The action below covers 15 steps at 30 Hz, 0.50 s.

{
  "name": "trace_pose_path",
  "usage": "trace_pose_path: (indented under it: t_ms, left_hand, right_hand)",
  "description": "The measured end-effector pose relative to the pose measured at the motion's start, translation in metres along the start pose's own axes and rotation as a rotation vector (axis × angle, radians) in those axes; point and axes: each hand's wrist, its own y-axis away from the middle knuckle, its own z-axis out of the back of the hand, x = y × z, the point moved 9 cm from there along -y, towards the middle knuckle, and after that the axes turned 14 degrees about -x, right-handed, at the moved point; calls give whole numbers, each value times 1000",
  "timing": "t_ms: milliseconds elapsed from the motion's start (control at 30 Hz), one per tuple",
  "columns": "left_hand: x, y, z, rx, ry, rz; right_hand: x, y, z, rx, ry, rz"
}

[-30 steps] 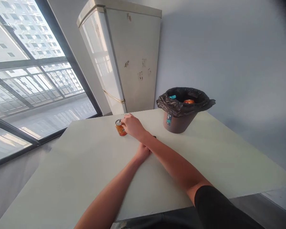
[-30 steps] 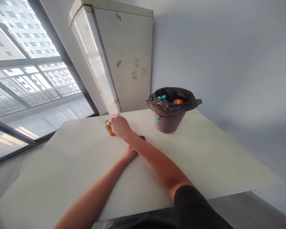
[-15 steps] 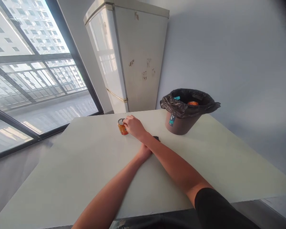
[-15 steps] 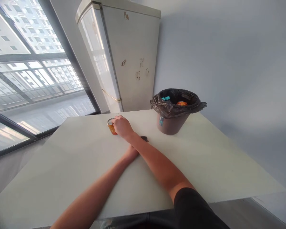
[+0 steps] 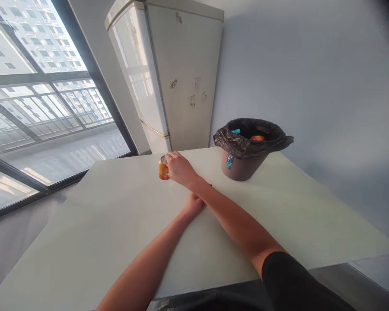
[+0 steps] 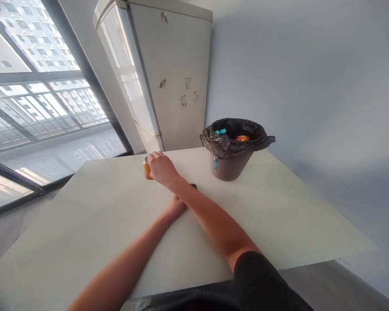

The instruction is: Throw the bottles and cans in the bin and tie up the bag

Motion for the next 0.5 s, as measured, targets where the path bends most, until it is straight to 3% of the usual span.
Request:
trace_pose_path:
  t_ms: [100,267,400,500]
  left_hand:
    - [5,3,-6,57,-23,50]
    - [4,6,-11,123,-12,89]
    - [-2,8,-13,137,-13,94]
    - [-2,9,-12,127,-34,100]
  right_hand:
    - [0,-9,56,-166,-23,-34]
    - [-13,2,188,-569,56,-78]
    - [-54,36,275,-869,246,-186]
    - [-100,54,305,-971,361,-283]
